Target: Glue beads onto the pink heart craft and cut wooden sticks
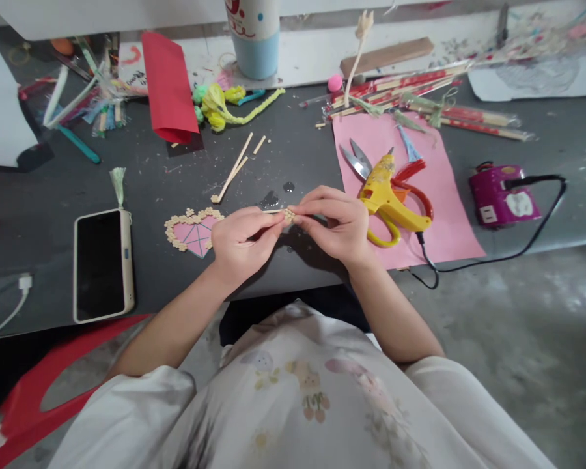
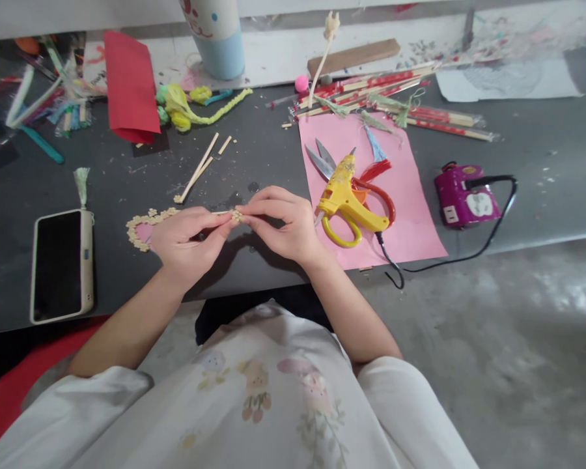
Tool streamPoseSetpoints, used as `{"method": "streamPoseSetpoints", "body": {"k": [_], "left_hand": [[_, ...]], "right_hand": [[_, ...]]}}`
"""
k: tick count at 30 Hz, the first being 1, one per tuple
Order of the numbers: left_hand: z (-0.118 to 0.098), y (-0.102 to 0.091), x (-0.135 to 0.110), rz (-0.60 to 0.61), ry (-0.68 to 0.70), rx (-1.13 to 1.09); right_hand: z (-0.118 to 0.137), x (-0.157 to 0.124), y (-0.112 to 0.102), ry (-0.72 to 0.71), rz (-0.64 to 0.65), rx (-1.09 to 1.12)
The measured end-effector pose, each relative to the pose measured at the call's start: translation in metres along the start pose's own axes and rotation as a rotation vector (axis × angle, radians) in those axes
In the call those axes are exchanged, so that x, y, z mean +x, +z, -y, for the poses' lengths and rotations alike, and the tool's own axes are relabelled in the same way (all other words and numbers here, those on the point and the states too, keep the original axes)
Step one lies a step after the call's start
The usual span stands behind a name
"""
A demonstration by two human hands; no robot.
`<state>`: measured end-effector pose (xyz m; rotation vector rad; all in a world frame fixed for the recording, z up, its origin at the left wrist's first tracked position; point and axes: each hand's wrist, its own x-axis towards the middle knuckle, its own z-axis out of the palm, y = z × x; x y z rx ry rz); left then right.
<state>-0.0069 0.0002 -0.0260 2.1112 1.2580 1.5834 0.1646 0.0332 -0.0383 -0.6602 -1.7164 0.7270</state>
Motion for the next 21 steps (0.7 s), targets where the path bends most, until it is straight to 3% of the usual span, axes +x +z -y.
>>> {"method": "streamPoseSetpoints", "body": {"k": [9,21], "left_hand": [[-0.0007,-0.0024,0.0008,-0.02,-0.054,0.021],[-0.0004,-0.0027,0.0002,-0.01,-0.041,-0.037]], "right_hand": [[0.0042,0.0027,0.0022,0.072,-0.1,0.001],[0.0058,0.0001,-0.0009,0.028,-0.037,-0.082]]}}
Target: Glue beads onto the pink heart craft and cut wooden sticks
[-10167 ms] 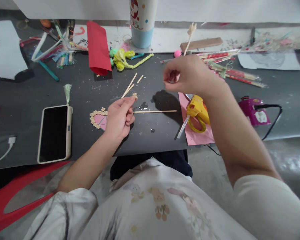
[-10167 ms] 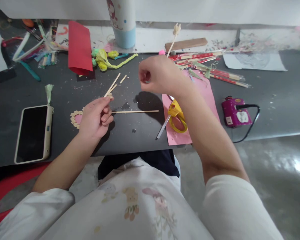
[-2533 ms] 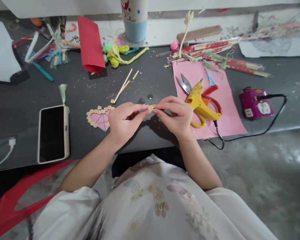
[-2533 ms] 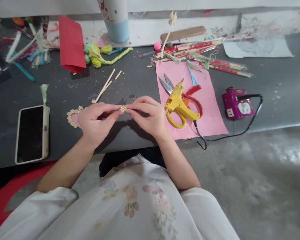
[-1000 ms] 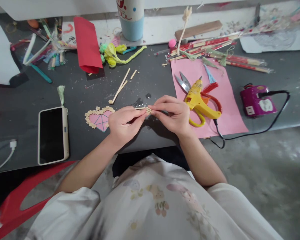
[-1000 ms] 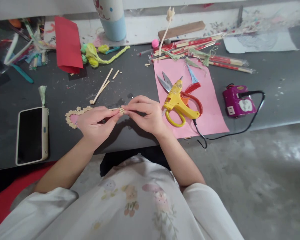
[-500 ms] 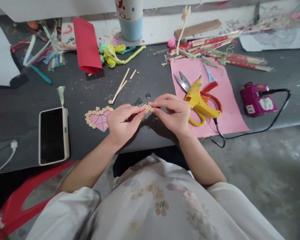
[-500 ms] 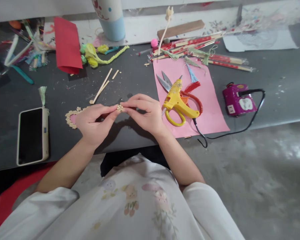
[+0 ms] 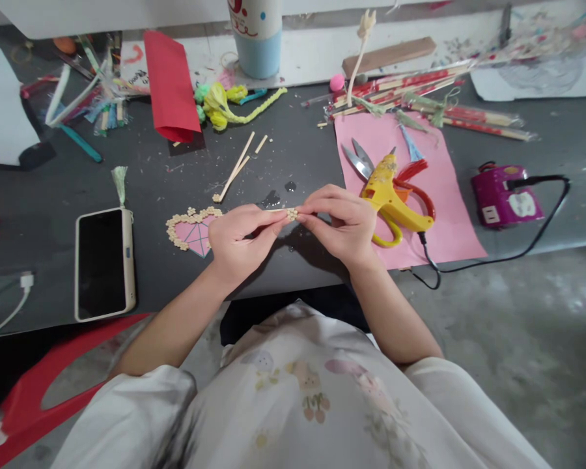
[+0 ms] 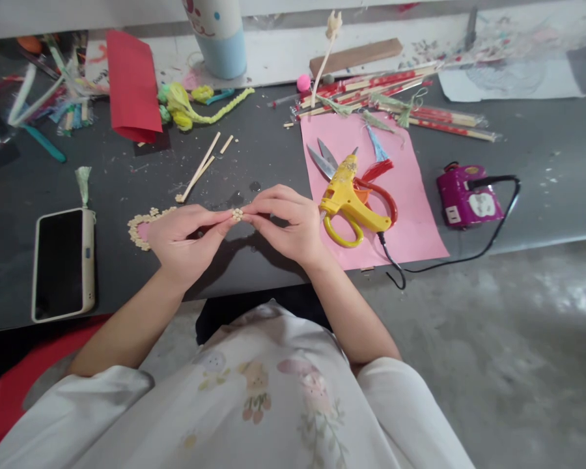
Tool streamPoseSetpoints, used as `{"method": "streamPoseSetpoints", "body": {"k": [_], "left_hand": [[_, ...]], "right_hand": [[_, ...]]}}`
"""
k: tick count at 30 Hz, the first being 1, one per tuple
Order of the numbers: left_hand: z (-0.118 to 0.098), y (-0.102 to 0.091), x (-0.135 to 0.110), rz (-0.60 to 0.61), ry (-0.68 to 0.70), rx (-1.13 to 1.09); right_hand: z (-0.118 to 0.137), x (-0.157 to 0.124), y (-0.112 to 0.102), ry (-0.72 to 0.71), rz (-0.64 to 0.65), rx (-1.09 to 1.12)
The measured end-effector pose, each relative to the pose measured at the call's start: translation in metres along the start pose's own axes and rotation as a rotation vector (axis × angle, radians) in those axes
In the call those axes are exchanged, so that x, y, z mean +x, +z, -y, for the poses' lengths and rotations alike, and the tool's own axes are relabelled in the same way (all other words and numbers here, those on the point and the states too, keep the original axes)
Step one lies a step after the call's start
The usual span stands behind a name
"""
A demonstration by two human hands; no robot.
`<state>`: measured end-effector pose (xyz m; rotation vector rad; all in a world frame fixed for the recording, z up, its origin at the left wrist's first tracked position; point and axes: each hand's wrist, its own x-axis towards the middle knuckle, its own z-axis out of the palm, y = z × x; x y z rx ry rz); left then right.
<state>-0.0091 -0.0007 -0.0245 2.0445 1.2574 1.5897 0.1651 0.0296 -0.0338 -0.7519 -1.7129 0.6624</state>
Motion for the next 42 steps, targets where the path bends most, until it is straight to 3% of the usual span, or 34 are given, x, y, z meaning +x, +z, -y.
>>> {"method": "streamPoseSetpoints", "body": {"k": [8,16,25,32,42], "left_hand": [[0.0001,0.0017,0.0,0.001,-0.004,0.015],[-0.0027,-0.0037,0.004,0.071,-0.137,0.072],[-0.0021,-0.0033,0.0045,0.071,-0.074,0.087],[-0.0019,-0.0018,0.0018,0.06,-0.109,0.081],[-0.0021,-0.0008,0.0013,0.056,-0.034,0.074]], "right_hand": [[-0.0023,0.0001,-0.0011,-0.028,0.011,0.036],[-0.0022,0.0009,-0.0012,0.053,0.014,0.179],[-0.0044,0.0001,-0.0007,0.093,0.016,0.125],[-0.0027,-0.0006,-0.001,0.034,0.033,0.092],[-0.0049,-0.0027,-0.0024,0.014,0.057,0.079]]}}
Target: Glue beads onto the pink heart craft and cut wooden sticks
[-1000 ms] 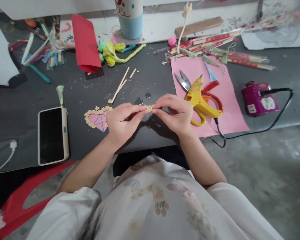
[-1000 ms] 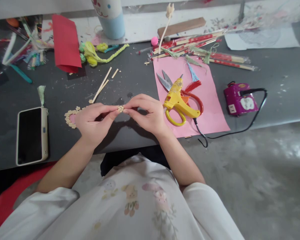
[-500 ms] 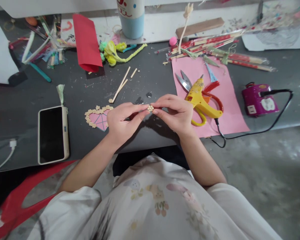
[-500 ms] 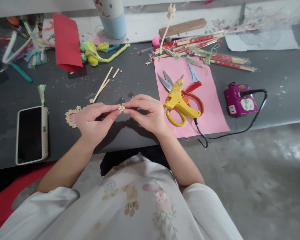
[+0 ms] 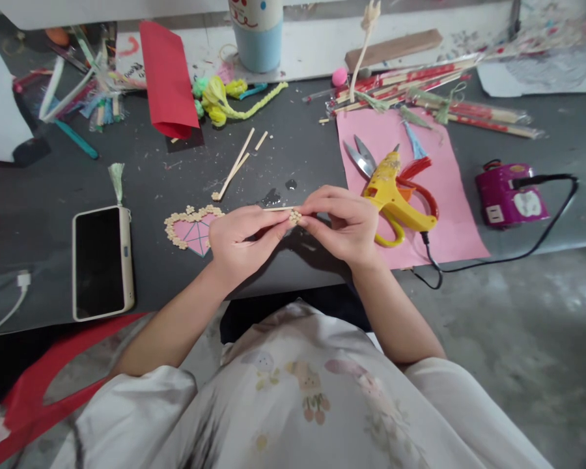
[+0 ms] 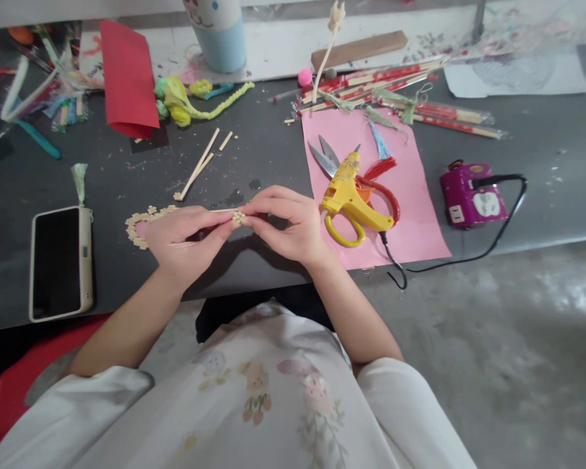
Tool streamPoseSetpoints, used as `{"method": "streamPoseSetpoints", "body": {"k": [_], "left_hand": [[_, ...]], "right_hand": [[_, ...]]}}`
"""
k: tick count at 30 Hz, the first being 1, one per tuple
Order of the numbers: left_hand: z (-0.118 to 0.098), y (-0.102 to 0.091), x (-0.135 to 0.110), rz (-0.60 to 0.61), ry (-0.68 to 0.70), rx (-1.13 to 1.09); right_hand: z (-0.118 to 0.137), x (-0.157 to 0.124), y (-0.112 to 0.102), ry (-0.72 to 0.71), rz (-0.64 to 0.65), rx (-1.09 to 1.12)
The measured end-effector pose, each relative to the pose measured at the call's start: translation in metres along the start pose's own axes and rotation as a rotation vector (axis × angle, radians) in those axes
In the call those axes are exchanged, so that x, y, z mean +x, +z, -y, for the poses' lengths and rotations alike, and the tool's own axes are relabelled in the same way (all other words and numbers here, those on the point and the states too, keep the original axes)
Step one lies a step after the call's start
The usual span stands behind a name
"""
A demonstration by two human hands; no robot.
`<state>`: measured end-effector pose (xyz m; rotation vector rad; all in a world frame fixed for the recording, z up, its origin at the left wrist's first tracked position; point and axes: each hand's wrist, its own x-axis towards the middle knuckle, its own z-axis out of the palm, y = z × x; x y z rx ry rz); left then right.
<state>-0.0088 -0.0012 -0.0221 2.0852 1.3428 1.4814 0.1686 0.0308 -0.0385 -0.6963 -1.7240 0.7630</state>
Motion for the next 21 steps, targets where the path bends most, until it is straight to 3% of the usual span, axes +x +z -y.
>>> {"method": "streamPoseSetpoints", "body": {"k": [15,21], "left_hand": [[-0.0015,-0.0024,0.001,-0.011,-0.069,0.016],[-0.0018,-0.0027,0.0015,0.012,-0.024,0.062]], "right_hand": [[0.0013,0.0026,0.0023,0.056,-0.036,0.084],[0.0007,0.0026,0.0014,0.05,-0.046,0.059]]}}
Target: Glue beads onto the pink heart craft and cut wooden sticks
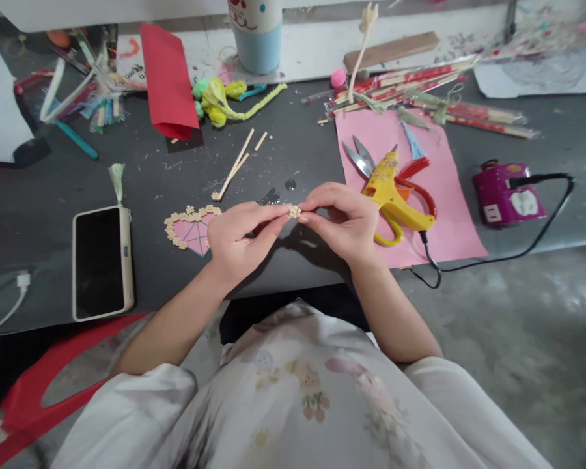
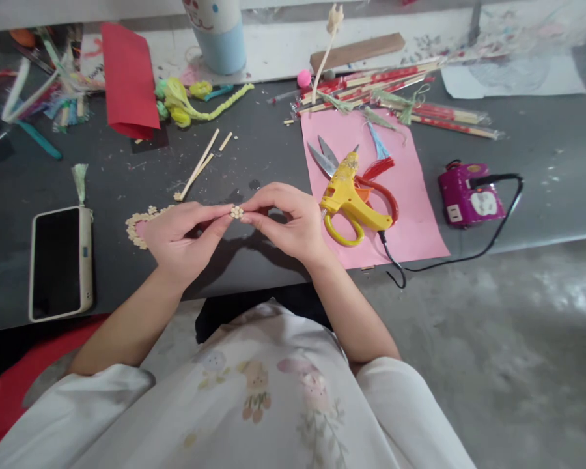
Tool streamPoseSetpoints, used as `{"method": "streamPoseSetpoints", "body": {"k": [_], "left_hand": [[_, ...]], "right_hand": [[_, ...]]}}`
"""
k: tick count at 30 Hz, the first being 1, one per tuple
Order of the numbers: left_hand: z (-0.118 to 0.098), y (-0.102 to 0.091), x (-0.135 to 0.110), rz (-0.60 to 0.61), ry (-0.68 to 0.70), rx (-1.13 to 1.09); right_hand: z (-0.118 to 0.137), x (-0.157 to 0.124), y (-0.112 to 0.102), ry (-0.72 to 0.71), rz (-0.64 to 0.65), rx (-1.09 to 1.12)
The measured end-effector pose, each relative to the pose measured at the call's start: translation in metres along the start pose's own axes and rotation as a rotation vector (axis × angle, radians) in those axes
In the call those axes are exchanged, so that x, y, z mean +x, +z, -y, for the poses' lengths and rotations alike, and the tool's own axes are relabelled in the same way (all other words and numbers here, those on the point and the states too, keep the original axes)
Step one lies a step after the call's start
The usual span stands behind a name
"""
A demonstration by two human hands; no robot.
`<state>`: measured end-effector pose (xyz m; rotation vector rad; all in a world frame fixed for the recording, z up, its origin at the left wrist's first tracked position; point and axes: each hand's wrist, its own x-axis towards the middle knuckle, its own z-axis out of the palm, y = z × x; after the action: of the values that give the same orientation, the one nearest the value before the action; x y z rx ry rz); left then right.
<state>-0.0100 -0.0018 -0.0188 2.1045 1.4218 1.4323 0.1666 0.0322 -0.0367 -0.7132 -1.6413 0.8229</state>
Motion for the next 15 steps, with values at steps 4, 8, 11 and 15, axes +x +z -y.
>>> {"method": "streamPoseSetpoints", "body": {"k": [4,8,11,15], "left_hand": [[0.002,0.0011,-0.0014,-0.003,-0.001,0.006],[0.0033,0.0016,-0.0018,0.004,0.006,-0.021],[0.0034,0.0017,-0.0014,-0.001,0.021,-0.055],[0.0031,0.0021,-0.0011,-0.015,0.038,-0.071]], "right_hand": [[0.0001,0.0001,-0.0003,0.015,0.005,-0.017],[0.0001,0.0,-0.0003,0.014,0.032,-0.001],[0.0004,0.0002,-0.0002,0.017,0.036,0.009],[0.0006,0.0005,-0.0001,-0.018,0.035,0.043]]}}
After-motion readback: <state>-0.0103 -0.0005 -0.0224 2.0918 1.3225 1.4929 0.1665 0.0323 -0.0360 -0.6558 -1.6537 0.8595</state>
